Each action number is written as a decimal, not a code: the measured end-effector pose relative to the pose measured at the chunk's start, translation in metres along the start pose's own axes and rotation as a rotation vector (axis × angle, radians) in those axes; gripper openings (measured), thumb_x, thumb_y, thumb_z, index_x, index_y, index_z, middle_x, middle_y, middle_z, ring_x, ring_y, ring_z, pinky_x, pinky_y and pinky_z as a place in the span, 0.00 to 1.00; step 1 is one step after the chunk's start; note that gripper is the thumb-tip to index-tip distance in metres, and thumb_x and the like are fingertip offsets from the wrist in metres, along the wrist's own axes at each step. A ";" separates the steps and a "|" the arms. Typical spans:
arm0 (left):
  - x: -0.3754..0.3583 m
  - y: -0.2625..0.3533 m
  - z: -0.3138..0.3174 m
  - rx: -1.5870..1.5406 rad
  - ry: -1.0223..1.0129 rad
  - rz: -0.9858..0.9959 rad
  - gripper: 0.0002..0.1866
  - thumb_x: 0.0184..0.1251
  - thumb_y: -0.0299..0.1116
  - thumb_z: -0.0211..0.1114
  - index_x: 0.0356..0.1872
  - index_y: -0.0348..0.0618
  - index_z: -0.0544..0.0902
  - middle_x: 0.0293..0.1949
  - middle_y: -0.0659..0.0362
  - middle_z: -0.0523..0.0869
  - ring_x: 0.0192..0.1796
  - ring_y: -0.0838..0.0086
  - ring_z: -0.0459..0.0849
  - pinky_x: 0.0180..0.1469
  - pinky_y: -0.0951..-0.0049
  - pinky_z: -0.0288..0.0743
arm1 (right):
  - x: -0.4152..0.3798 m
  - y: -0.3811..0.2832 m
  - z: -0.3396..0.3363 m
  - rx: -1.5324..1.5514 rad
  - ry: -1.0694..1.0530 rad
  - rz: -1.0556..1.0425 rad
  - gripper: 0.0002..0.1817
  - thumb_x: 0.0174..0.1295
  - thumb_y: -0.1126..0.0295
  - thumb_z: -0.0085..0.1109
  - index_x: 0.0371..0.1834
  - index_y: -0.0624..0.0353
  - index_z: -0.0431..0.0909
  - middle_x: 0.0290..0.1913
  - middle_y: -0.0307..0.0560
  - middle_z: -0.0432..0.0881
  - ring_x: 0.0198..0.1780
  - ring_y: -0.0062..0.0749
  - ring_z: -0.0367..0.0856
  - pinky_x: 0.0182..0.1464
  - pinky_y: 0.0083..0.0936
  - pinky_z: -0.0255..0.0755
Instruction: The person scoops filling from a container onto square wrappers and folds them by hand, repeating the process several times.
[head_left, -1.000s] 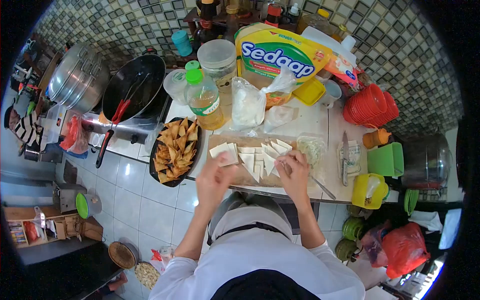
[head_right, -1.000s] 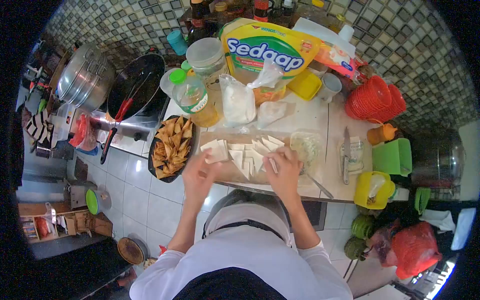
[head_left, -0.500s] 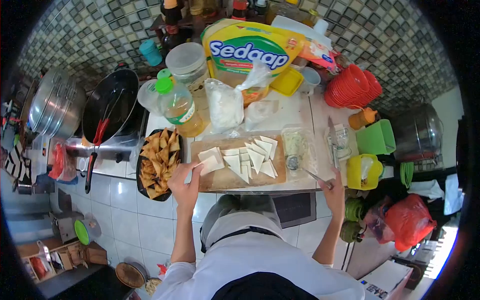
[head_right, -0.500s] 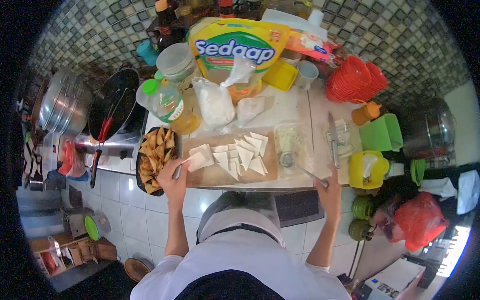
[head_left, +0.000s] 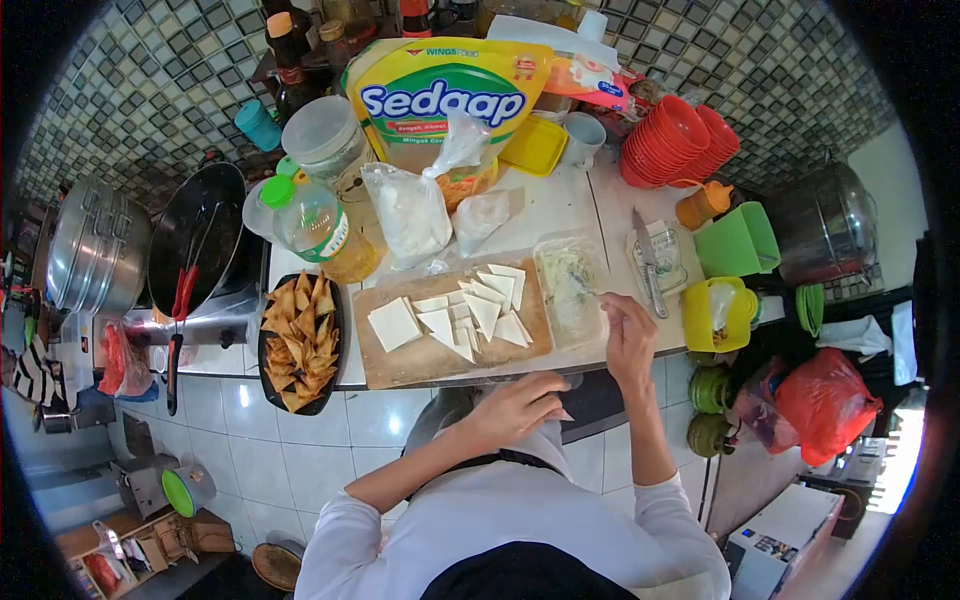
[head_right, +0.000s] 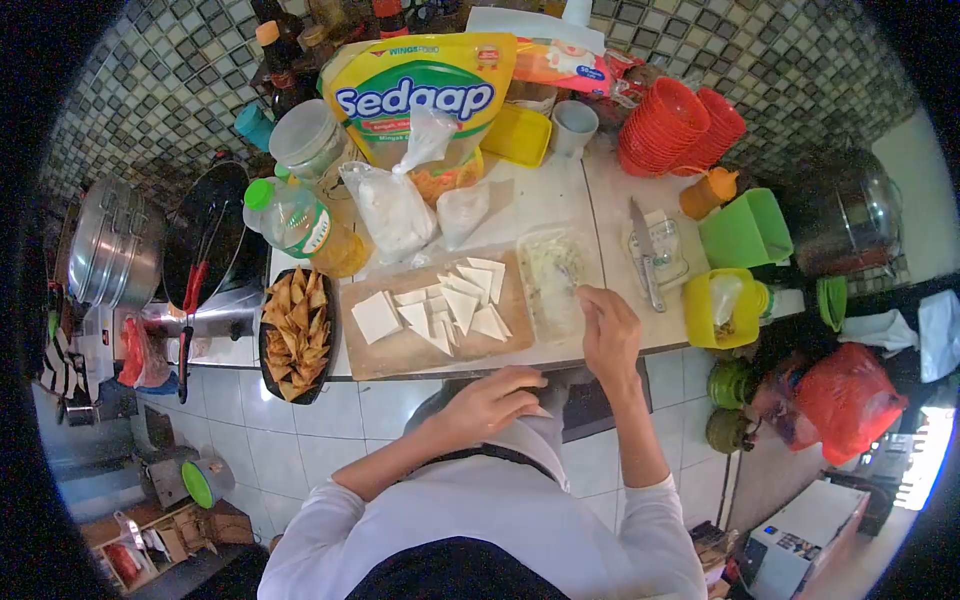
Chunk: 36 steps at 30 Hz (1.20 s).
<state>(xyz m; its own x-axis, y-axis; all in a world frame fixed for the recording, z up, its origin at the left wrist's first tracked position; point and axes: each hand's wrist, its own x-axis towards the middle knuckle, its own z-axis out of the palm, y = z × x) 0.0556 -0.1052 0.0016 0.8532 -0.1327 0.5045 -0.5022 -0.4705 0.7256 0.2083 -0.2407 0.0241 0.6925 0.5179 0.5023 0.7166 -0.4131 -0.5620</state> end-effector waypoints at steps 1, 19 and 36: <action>0.001 -0.006 0.008 0.005 -0.032 -0.020 0.11 0.53 0.33 0.64 0.28 0.35 0.76 0.49 0.50 0.75 0.51 0.56 0.75 0.50 0.61 0.72 | -0.002 0.005 0.000 -0.003 -0.002 -0.006 0.07 0.54 0.78 0.53 0.36 0.63 0.76 0.32 0.51 0.80 0.33 0.46 0.78 0.35 0.32 0.72; -0.013 -0.031 0.051 0.186 -0.218 -0.136 0.07 0.53 0.29 0.61 0.23 0.35 0.76 0.67 0.50 0.57 0.70 0.52 0.51 0.66 0.57 0.58 | -0.011 0.026 -0.009 0.036 -0.213 -0.282 0.15 0.39 0.79 0.56 0.34 0.56 0.77 0.32 0.43 0.80 0.27 0.39 0.77 0.28 0.31 0.69; -0.011 -0.032 0.043 0.161 -0.251 -0.146 0.13 0.55 0.32 0.62 0.37 0.32 0.77 0.66 0.52 0.60 0.69 0.50 0.53 0.64 0.60 0.62 | -0.039 0.009 -0.001 0.123 0.014 0.223 0.06 0.57 0.80 0.46 0.32 0.65 0.75 0.31 0.53 0.79 0.29 0.47 0.77 0.33 0.32 0.71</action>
<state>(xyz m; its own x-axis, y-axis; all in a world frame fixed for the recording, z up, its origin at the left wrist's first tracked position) 0.0687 -0.1263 -0.0472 0.9328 -0.2552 0.2543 -0.3600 -0.6299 0.6882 0.1881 -0.2655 0.0003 0.8341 0.4131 0.3656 0.5309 -0.4214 -0.7352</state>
